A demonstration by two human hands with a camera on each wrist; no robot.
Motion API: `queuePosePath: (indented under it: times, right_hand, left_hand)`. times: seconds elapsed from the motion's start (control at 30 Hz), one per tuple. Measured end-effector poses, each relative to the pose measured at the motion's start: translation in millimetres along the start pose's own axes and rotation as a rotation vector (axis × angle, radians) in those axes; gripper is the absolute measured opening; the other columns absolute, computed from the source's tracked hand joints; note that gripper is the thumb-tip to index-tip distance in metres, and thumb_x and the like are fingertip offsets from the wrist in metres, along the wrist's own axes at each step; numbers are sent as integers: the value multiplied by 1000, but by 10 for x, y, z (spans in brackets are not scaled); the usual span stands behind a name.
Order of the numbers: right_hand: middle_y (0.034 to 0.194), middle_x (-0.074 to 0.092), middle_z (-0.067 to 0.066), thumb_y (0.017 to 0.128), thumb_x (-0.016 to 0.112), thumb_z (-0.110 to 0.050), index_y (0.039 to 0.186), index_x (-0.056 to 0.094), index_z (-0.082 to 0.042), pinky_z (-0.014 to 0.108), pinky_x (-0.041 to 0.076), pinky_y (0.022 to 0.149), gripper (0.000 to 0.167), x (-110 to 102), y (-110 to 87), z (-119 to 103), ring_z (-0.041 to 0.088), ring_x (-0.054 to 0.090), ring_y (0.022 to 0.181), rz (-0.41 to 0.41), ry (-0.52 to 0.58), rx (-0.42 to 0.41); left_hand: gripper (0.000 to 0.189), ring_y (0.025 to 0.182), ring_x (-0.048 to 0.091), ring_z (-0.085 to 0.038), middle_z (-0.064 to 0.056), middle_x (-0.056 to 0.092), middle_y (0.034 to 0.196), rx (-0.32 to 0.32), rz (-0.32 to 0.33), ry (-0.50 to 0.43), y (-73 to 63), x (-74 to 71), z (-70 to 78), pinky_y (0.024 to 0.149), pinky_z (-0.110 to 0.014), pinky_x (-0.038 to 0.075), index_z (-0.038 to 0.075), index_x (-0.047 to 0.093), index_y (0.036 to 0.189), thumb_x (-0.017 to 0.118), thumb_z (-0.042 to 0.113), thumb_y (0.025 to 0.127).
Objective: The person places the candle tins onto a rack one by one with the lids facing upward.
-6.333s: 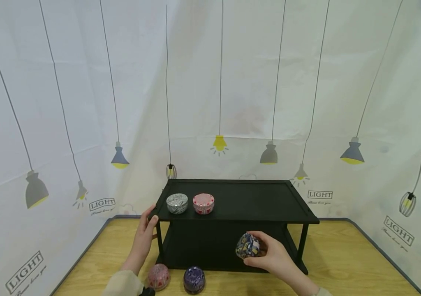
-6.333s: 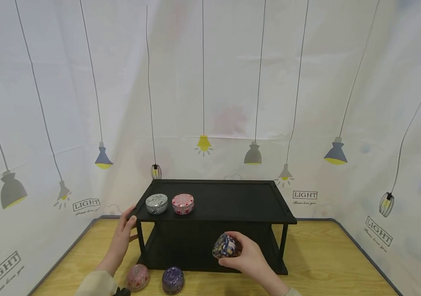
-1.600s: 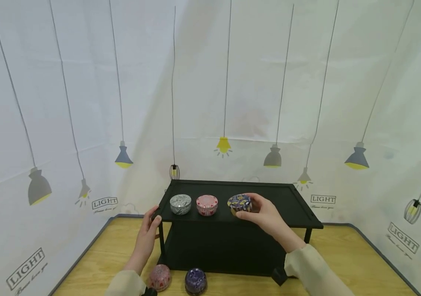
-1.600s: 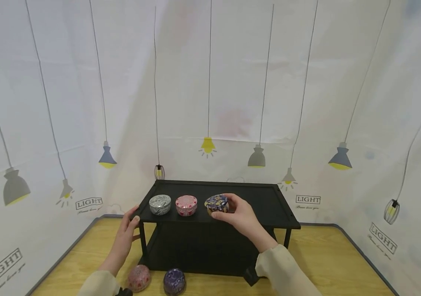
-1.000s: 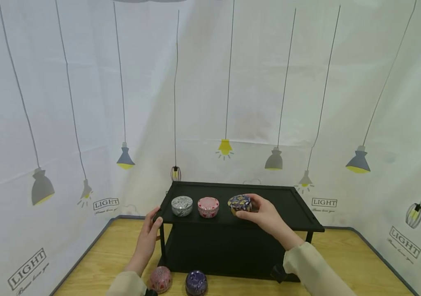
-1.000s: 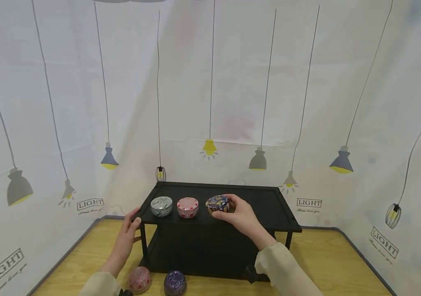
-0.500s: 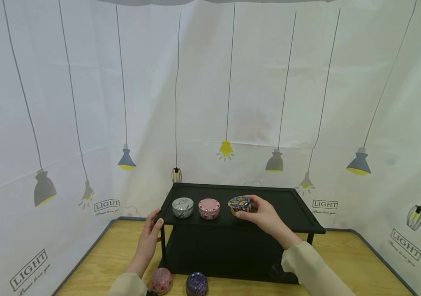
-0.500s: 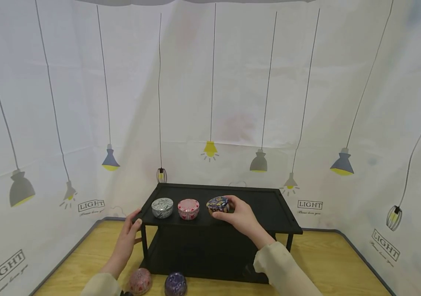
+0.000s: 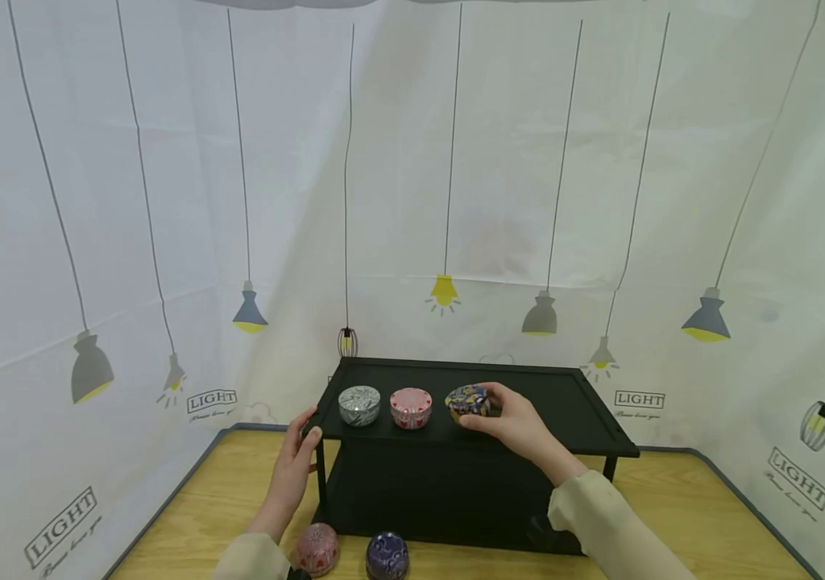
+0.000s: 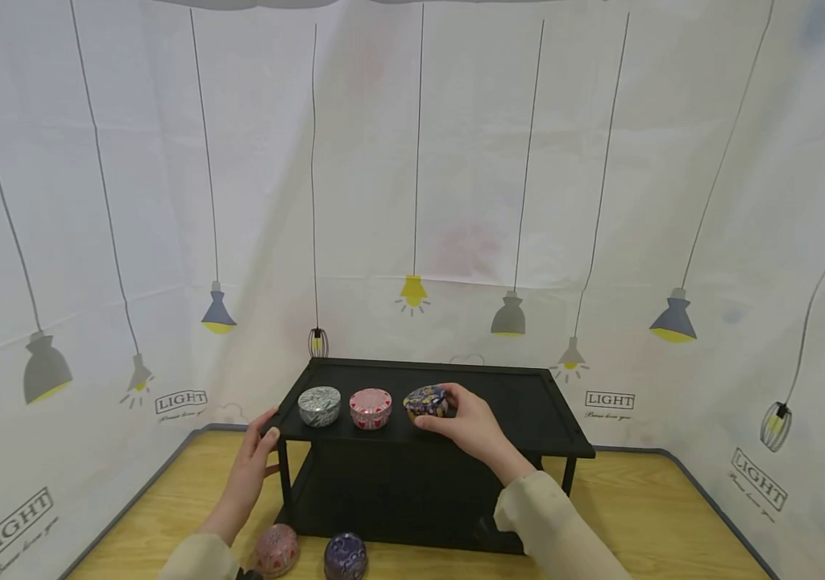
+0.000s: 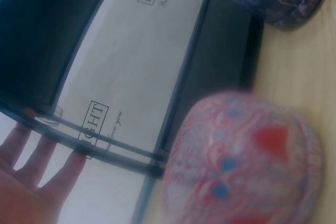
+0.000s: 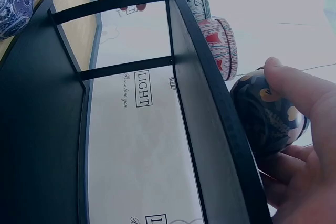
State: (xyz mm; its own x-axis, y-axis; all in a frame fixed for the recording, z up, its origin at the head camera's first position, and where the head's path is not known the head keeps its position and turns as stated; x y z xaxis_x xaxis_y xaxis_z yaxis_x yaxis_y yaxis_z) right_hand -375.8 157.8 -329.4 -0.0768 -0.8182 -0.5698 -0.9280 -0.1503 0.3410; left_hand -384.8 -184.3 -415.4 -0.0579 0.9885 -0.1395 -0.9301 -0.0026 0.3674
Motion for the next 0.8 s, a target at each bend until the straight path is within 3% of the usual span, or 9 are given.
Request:
queuePosePath:
  times: [0.13,0.4,0.8]
  right_hand:
    - [118,64,9,83,77,-36,132,55,-4,45,48,89,63,15,-9,15,26,60,109,2,-30,1]
    - [120,62,12,83,77,-39,133,53,-3,46,49,88,66,43,-14,24,28,59,111,3,-62,23]
    - [125,60,14,84,76,-38,135,52,-3,48,48,90,67,73,-18,15,32,56,116,-23,-85,42]
  left_hand:
    - [51,136,28,-46,-21,19,156,-4,-4,-11,-50,5,110,95,-67,37,10,31,150,44,29,105]
    - [51,137,29,-42,-15,19,158,4,11,-6,69,-4,-154,94,-66,38,18,30,151,43,35,104]
    - [51,138,27,-42,-14,19,158,7,13,-8,72,-8,-179,95,-67,37,19,31,151,43,35,104]
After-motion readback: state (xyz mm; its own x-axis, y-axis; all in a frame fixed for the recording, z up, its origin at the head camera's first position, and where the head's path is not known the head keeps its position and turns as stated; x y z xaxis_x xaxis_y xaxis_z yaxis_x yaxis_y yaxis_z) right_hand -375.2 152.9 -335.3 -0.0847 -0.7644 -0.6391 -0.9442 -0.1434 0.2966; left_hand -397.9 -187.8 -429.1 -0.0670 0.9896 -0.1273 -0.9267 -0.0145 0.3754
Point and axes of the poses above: each hand's wrist, its own y-axis towards the middle knuckle, its own x-axis out of the palm, z = x × y, the point moved 2 cm from there along y, towards the middle knuckle
